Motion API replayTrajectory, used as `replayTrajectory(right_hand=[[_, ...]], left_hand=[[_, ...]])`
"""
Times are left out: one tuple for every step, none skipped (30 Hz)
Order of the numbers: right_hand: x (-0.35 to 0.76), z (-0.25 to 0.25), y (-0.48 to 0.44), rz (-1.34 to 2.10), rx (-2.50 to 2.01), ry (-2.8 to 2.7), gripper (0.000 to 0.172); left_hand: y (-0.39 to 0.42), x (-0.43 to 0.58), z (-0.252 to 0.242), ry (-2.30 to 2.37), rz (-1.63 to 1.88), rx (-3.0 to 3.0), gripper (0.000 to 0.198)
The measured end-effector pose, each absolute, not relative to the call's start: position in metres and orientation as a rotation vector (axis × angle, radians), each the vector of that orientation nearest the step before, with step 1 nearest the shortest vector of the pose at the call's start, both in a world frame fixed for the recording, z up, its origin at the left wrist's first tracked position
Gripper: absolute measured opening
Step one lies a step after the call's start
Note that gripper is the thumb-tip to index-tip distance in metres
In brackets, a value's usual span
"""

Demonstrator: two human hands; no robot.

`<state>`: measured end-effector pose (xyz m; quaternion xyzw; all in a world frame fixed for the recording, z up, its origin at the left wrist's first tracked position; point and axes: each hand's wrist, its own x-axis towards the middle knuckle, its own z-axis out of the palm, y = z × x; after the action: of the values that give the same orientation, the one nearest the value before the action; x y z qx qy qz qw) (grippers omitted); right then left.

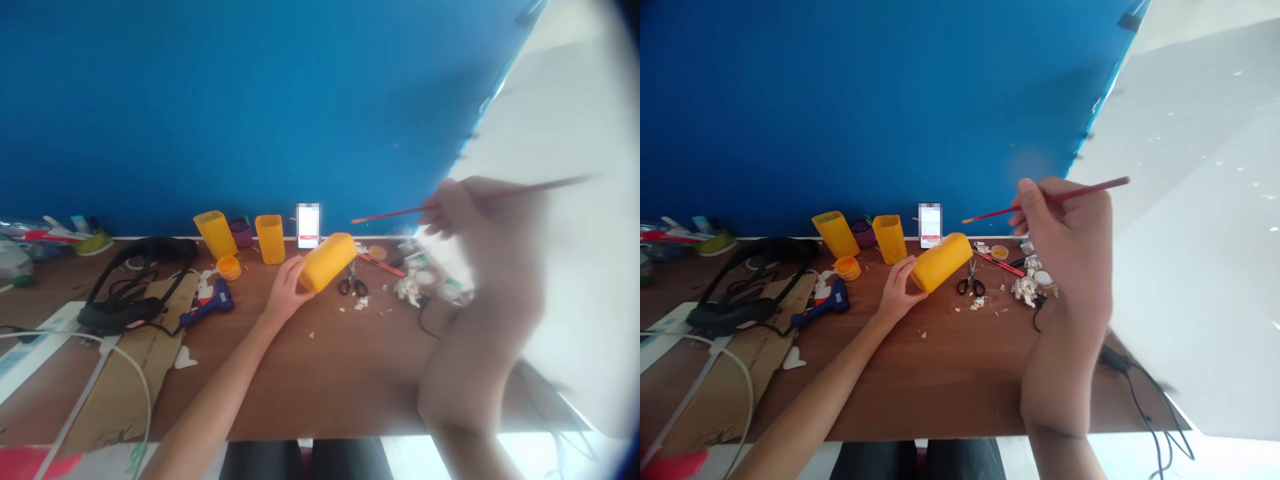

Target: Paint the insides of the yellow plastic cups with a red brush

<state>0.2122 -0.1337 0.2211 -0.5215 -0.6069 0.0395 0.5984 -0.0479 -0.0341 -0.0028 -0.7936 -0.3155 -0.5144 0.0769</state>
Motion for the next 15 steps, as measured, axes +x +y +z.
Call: replayTrajectory(right_hand=[[0.207, 0.221, -0.133, 0.121, -1.148, -1.408, 0.029], [0.202, 0.22, -0.133, 0.161, -1.113, -1.431, 0.029], [0.198, 0.219, -0.132, 0.196, -1.092, -1.463, 0.029], [0.194, 0.218, -0.132, 0.226, -1.091, -1.498, 0.029], [0.191, 0.218, -0.131, 0.246, -1.1, -1.531, 0.029], [0.189, 0.217, -0.131, 0.253, -1.11, -1.554, 0.03], [0.188, 0.217, -0.132, 0.255, -1.124, -1.57, 0.031], [0.188, 0.217, -0.132, 0.255, -1.137, -1.584, 0.031], [0.188, 0.217, -0.132, 0.252, -1.147, -1.597, 0.032], [0.188, 0.216, -0.132, 0.249, -1.159, -1.612, 0.032], [0.189, 0.216, -0.133, 0.242, -1.17, -1.625, 0.031], [0.189, 0.216, -0.133, 0.226, -1.181, -1.634, 0.031], [0.19, 0.216, -0.133, 0.203, -1.192, -1.637, 0.031], [0.19, 0.217, -0.133, 0.174, -1.198, -1.632, 0.032], [0.19, 0.217, -0.134, 0.149, -1.2, -1.62, 0.033]], left_hand=[[-0.035, -0.048, -0.002, -0.865, -1.483, -2.323, 0.075], [-0.035, -0.047, -0.001, -0.81, -1.441, -2.27, 0.074], [-0.035, -0.047, -0.001, -0.78, -1.403, -2.23, 0.072], [-0.035, -0.046, -0.001, -0.765, -1.369, -2.202, 0.071], [-0.035, -0.045, -0.001, -0.759, -1.342, -2.181, 0.069], [-0.035, -0.045, -0.001, -0.757, -1.32, -2.168, 0.067], [-0.035, -0.045, -0.002, -0.756, -1.306, -2.159, 0.066], [-0.035, -0.045, -0.002, -0.756, -1.299, -2.151, 0.064], [-0.035, -0.045, -0.002, -0.755, -1.299, -2.142, 0.063], [-0.035, -0.045, -0.003, -0.75, -1.3, -2.134, 0.062], [-0.035, -0.045, -0.003, -0.743, -1.301, -2.125, 0.06], [-0.035, -0.045, -0.003, -0.736, -1.3, -2.12, 0.059], [-0.036, -0.045, -0.003, -0.731, -1.297, -2.114, 0.058], [-0.036, -0.045, -0.004, -0.729, -1.292, -2.111, 0.058], [-0.036, -0.044, -0.004, -0.731, -1.284, -2.108, 0.059]])
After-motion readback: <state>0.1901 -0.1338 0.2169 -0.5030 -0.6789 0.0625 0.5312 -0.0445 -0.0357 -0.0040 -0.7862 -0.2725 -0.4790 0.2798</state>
